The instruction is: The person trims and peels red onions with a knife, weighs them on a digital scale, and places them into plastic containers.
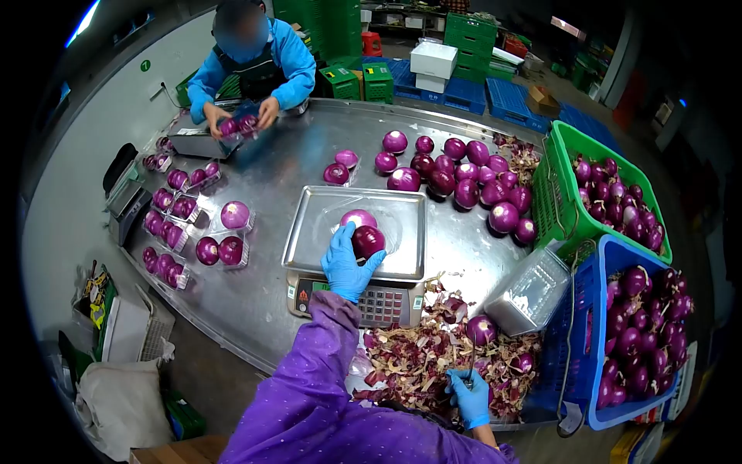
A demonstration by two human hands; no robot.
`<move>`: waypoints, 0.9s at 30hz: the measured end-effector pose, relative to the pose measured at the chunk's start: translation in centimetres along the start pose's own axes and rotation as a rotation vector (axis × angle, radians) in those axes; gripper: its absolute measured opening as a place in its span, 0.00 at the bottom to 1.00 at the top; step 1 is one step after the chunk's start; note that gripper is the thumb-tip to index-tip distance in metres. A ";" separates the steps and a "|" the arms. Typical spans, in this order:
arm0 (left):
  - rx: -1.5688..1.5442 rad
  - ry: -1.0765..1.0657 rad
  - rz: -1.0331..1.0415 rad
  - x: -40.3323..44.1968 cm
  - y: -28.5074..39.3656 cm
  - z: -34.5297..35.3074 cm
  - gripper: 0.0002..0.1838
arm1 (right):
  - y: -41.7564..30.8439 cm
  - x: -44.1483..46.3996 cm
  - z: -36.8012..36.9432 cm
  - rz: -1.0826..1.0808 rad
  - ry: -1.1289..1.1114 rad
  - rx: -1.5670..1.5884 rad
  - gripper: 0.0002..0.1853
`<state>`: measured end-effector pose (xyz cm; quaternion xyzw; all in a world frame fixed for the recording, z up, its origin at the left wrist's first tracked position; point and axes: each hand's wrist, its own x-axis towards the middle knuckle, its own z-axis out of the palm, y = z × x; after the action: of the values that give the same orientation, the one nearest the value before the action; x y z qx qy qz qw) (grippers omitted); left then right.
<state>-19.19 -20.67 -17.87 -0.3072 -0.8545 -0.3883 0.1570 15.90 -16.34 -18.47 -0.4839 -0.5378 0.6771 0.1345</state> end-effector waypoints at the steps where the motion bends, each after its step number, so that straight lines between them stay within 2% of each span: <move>1: -0.027 0.033 0.018 -0.2 -0.1 0.1 0.45 | -0.2 0.0 -0.1 0.004 -0.001 -0.005 0.07; 2: -0.127 0.025 0.051 -0.4 -0.5 -0.1 0.44 | -0.4 0.1 -0.2 0.006 -0.002 -0.009 0.07; 5: -0.207 -0.075 0.044 -1.0 -1.2 -0.5 0.44 | -0.9 0.9 0.1 0.013 -0.026 0.023 0.08; 7: -0.208 -0.057 0.088 -0.8 -1.4 -0.6 0.44 | -1.9 1.6 0.9 -0.001 -0.076 0.024 0.08; 9: -0.217 -0.056 0.106 -0.9 -1.1 -0.8 0.43 | -5.5 2.4 2.8 -0.022 -0.143 -0.014 0.10; 10: -0.248 -0.149 0.024 -1.0 -0.8 -1.0 0.46 | -6.3 3.5 3.7 -0.094 -0.158 -0.023 0.11; 13: -0.071 -0.081 0.122 -0.7 0.1 -1.7 0.47 | -10.3 5.9 6.6 -0.225 -0.249 -0.030 0.14; 15: -0.078 -0.150 0.129 0.1 0.0 -1.6 0.48 | -12.7 7.1 8.8 -0.225 -0.257 -0.012 0.16; 17: -0.040 -0.182 0.168 0.9 0.0 -1.5 0.48 | -12.9 9.7 11.6 -0.403 -0.177 -0.026 0.19; 20: -0.093 -0.257 0.149 1.8 -0.8 -1.2 0.48 | -14.0 13.0 15.7 -0.557 -0.124 -0.014 0.19; 23: -0.211 -0.266 0.174 2.0 -1.8 -0.5 0.48 | -13.8 16.4 19.0 -0.766 -0.103 0.061 0.15; 24: -0.205 -0.255 0.188 2.1 -1.9 -0.4 0.48 | -13.8 16.8 19.0 -0.533 -0.169 0.067 0.10; 27: -0.173 -0.242 0.221 2.0 -1.9 -0.9 0.49 | -14.8 14.6 17.8 -0.368 -0.252 0.057 0.10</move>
<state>-21.93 -21.51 -17.30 -0.4558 -0.7916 -0.4012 0.0678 -10.62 -11.00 -14.03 -0.2852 -0.6103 0.7111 0.2010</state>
